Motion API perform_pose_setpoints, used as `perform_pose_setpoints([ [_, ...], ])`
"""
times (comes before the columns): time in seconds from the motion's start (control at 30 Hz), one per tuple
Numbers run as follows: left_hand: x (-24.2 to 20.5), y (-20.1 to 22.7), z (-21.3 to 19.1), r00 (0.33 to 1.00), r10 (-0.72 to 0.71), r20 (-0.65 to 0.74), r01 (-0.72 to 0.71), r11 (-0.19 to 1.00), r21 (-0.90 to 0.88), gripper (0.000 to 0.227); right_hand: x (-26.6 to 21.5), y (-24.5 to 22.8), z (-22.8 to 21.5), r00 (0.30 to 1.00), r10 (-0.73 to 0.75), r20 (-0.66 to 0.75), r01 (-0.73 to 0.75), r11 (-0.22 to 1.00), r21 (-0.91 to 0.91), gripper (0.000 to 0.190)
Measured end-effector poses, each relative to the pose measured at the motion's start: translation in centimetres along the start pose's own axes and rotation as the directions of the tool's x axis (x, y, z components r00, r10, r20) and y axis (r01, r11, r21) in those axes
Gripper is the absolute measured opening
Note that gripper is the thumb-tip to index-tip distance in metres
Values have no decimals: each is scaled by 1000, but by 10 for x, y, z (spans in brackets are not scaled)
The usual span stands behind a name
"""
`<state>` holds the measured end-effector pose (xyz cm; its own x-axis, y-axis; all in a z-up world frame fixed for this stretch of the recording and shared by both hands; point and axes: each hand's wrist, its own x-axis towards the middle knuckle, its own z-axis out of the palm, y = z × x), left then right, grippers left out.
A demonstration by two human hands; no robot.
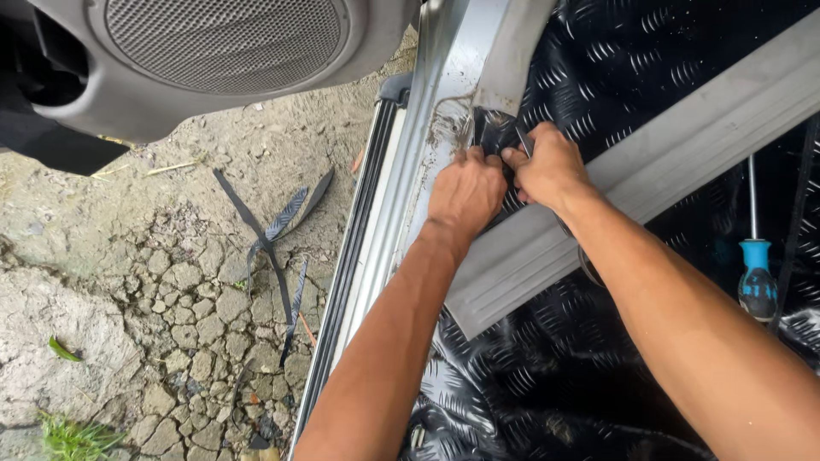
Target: The person fits black diamond-patterned upholstery material into the interior of a vehicle, cutting the material with scissors and tucking it into the edges by hand.
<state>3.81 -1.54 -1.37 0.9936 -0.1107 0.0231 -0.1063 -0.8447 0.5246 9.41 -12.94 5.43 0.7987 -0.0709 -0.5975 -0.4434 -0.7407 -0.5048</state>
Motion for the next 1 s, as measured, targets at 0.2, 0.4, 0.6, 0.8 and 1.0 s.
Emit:
perform_pose_setpoints([
  [0.2, 4, -4, -16, 990, -94, 102, 111, 978, -178, 11, 14, 12, -8, 991, -10, 135, -3, 995, 96, 30],
  [0.4, 17, 2, -34, 972, -151, 182, 184, 966, -181, 12, 11, 2, -11, 994, 6, 106, -9, 1000, 22, 29],
  [0.6, 33, 4, -40, 924, -238, 298, 294, 942, -161, 19, -5, -4, -4, 1000, -16, -22, 15, 998, -60, 21],
  [0.8, 30, 1, -39, 934, -242, 263, 288, 945, -155, 14, -6, -8, -4, 1000, -4, 26, 4, 1000, 12, 19],
  [1.0, 20, -1, -27, 975, -161, 152, 190, 962, -198, 12, 4, -10, 1, 999, 41, -33, -43, 995, -88, 18],
])
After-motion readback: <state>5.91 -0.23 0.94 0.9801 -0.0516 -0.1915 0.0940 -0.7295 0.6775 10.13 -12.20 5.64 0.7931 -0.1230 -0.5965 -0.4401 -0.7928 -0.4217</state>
